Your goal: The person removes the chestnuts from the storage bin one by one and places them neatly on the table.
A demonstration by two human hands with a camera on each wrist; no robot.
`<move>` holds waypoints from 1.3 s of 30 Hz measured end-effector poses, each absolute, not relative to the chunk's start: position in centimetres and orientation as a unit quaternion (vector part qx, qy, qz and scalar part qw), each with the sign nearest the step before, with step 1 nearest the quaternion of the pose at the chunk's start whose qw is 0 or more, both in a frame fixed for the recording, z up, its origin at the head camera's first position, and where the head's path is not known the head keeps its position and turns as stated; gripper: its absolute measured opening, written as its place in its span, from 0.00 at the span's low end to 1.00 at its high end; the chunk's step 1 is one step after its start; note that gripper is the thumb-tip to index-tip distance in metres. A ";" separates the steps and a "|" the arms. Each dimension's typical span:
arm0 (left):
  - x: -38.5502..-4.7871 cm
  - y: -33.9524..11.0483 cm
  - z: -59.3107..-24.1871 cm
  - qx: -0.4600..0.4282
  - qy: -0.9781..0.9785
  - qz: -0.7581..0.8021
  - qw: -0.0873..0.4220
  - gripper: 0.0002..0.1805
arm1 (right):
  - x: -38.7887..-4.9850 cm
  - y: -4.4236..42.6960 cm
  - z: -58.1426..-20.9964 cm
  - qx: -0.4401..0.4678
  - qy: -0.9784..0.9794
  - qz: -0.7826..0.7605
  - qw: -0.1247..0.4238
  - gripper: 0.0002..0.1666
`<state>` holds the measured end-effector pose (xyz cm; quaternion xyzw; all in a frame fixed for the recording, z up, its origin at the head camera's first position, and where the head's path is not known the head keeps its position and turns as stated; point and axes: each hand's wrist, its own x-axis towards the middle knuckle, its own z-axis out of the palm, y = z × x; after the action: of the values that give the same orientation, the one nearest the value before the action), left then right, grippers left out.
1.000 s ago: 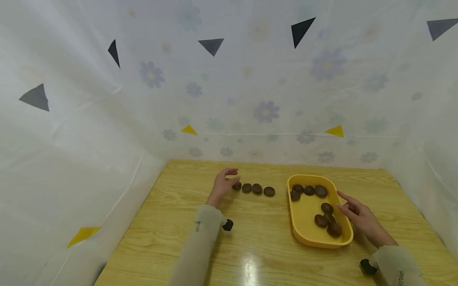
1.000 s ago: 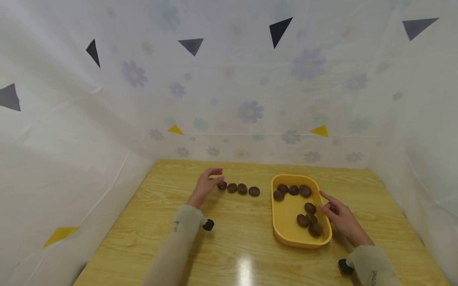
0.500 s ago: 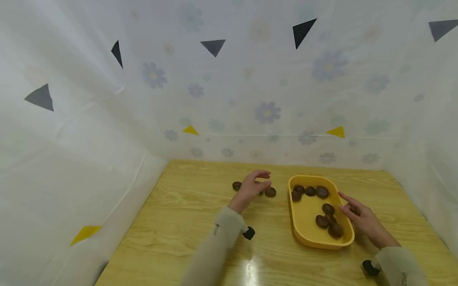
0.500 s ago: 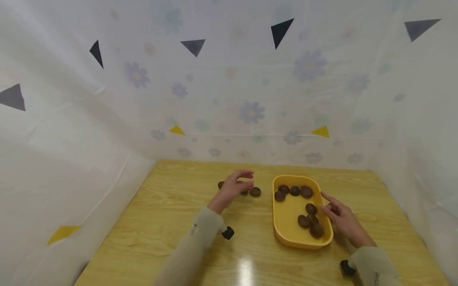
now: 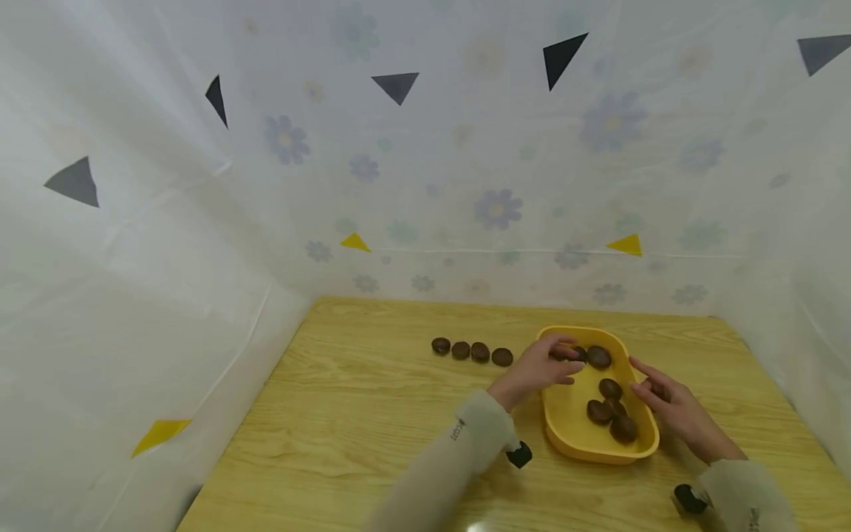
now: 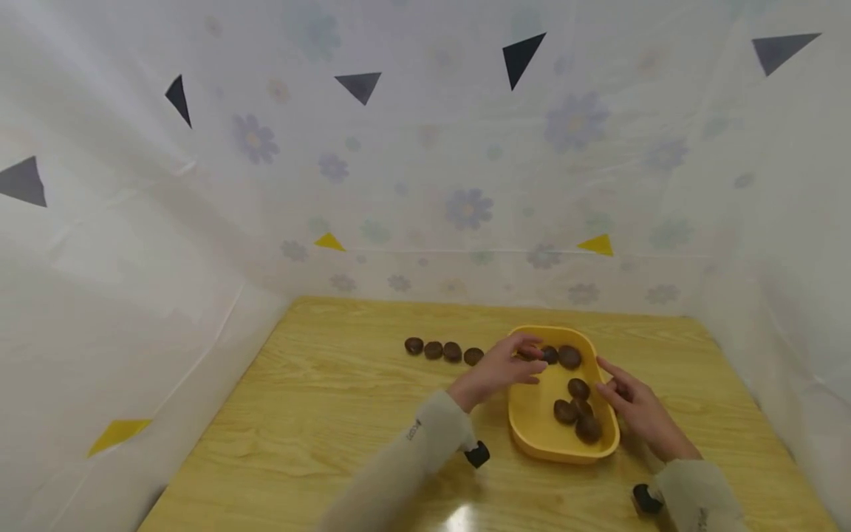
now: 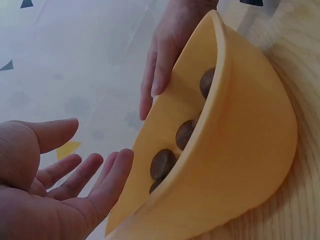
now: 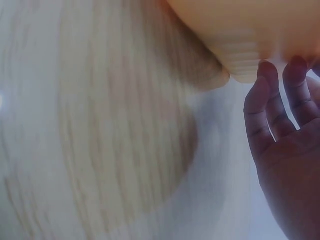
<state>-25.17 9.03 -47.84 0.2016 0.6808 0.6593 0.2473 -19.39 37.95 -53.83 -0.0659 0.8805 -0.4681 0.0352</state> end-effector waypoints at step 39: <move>-24.8 18.1 -51.7 0.113 0.869 0.452 0.166 0.14 | -19.5 37.6 -53.5 -0.053 0.881 -0.468 0.047 0.40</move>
<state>-24.84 18.06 -51.67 0.1126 0.8690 0.4524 0.1659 -19.53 37.65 -53.51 -0.0530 0.8809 -0.4679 0.0468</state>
